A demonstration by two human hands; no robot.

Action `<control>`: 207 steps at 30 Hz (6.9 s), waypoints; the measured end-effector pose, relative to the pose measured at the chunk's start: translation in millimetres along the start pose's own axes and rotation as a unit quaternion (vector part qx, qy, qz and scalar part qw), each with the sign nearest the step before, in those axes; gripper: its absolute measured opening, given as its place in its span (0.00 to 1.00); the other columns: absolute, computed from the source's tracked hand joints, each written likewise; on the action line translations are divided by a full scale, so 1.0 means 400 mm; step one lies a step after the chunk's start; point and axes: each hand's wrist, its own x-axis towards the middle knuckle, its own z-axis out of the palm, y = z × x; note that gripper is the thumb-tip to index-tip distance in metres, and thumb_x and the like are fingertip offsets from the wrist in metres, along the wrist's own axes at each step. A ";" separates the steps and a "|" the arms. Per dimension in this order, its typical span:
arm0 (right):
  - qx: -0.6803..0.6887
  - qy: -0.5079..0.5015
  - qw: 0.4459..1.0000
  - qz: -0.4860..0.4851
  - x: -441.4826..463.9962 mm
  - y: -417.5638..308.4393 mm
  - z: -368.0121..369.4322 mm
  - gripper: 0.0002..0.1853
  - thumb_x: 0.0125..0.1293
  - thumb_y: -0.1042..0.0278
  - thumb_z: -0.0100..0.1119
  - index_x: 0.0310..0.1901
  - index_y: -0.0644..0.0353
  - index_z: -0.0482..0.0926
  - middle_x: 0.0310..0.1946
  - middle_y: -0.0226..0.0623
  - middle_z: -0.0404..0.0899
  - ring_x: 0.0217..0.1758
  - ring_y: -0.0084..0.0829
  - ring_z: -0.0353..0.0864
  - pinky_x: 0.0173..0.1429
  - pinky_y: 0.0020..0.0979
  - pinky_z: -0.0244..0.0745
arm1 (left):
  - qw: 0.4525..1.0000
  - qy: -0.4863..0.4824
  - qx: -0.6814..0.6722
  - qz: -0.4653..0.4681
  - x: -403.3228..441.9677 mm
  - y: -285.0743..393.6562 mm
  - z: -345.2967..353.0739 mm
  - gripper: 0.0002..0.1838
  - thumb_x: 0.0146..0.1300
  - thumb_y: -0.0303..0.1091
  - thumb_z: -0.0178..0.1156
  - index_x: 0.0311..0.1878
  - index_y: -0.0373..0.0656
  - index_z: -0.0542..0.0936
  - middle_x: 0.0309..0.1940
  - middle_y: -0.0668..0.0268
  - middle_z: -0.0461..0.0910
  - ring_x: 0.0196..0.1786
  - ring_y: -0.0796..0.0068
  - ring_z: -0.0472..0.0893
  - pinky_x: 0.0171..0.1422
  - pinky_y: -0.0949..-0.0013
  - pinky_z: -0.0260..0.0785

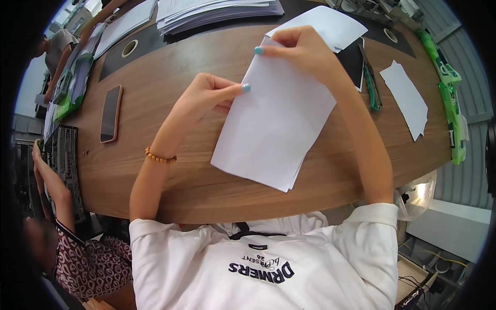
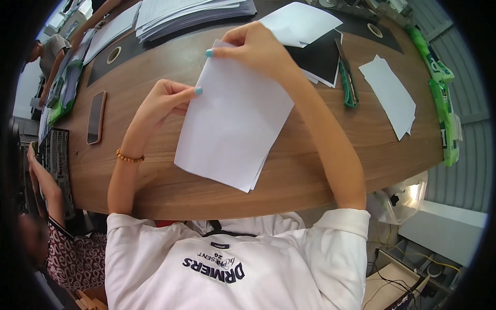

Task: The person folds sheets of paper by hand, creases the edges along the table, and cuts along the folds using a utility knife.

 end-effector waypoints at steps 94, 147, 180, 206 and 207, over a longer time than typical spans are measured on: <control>-0.541 0.160 0.824 -0.046 -0.256 0.068 0.097 0.19 0.64 0.69 0.46 0.57 0.61 0.70 0.58 0.41 0.70 0.62 0.37 0.67 0.70 0.44 0.51 | 0.768 0.004 0.606 0.208 -0.203 -0.154 -0.068 0.57 0.41 0.68 0.63 0.66 0.37 0.56 0.67 0.41 0.49 0.70 0.45 0.51 0.73 0.51 0.42; -0.438 0.320 0.768 -0.340 0.123 -0.234 -0.465 0.10 0.61 0.61 0.57 0.40 0.55 0.80 0.28 0.39 0.80 0.28 0.39 0.79 0.33 0.30 0.74 | 0.927 0.022 0.196 0.319 0.428 0.014 0.035 0.57 0.42 0.40 0.73 0.70 0.34 0.47 0.69 0.48 0.50 0.72 0.59 0.50 0.74 0.64 0.42; 0.222 0.212 0.940 0.151 -0.429 0.065 -0.088 0.31 0.61 0.82 0.50 0.67 0.65 0.55 0.47 0.43 0.77 0.44 0.21 0.77 0.50 0.21 0.71 | 0.790 0.187 0.415 0.411 -0.397 -0.006 0.166 0.23 0.58 0.49 0.59 0.52 0.46 0.76 0.57 0.61 0.72 0.60 0.64 0.70 0.68 0.57 0.55; -0.052 -0.016 0.984 -0.168 -0.415 0.039 -0.031 0.18 0.46 0.72 0.66 0.43 0.59 0.82 0.57 0.45 0.71 0.63 0.45 0.67 0.62 0.39 0.65 | 0.985 -0.034 -0.037 0.164 -0.357 -0.218 0.058 0.13 0.65 0.34 0.53 0.37 0.34 0.81 0.41 0.55 0.82 0.49 0.63 0.80 0.57 0.63 0.70; -0.155 -0.115 0.939 -0.285 -0.419 0.083 -0.053 0.17 0.51 0.70 0.63 0.45 0.56 0.81 0.56 0.43 0.73 0.64 0.46 0.67 0.63 0.41 0.65 | 0.958 -0.100 0.088 0.255 -0.337 -0.235 0.033 0.12 0.63 0.34 0.53 0.37 0.37 0.82 0.42 0.56 0.82 0.49 0.61 0.80 0.58 0.62 0.69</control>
